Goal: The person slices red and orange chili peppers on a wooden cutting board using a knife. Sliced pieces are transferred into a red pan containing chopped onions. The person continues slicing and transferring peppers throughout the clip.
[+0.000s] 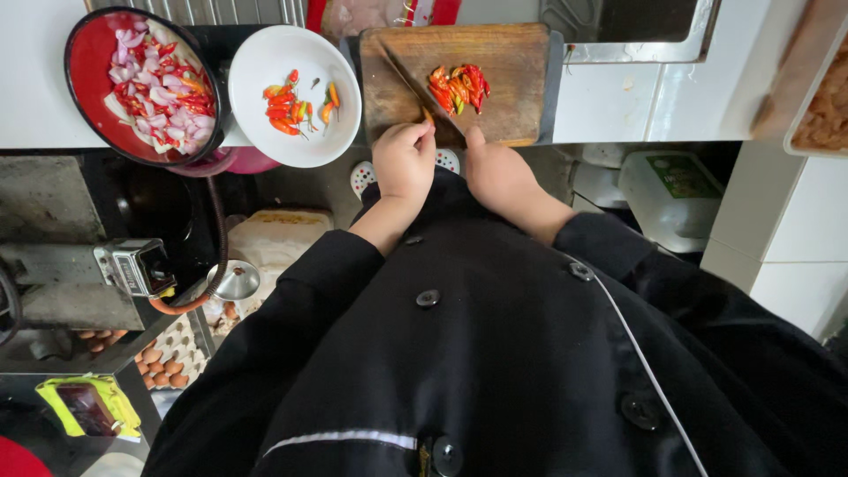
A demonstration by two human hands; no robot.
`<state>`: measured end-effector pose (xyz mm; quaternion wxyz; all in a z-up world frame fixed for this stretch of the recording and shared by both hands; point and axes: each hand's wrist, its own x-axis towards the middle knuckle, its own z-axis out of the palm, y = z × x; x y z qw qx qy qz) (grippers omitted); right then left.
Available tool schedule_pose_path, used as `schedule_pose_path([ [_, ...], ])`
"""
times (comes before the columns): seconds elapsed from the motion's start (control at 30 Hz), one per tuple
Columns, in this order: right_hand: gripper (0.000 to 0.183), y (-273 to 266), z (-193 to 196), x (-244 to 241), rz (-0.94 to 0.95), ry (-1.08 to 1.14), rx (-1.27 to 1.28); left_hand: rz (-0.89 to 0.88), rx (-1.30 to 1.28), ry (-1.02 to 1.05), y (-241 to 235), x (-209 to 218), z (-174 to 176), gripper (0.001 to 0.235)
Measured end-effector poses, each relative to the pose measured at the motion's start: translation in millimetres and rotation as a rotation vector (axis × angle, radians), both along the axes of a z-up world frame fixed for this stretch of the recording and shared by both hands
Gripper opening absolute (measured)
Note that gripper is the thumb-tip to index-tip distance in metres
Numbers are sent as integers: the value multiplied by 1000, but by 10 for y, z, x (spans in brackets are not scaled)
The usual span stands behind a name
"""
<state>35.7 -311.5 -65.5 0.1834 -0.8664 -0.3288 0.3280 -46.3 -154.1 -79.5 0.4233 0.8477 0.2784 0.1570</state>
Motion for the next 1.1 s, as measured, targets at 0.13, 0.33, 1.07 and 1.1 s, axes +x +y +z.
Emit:
schedule_pose_path([
  [0.13,20,-68,61,-121,36,-30,-113,-6,128,-97,2,-42,-64,4],
  [0.33,26,-56,71,-202,67,-34,-156,3,122,-76,6,-8,-88,4],
  [1.07,16,-40,5,-122,32,-51,-19,-6,212,-157,-17,-42,-77,2],
  [1.1,16,-76,8,-175,49,-75,-54,0,234,-182,-44,-58,-81,3],
])
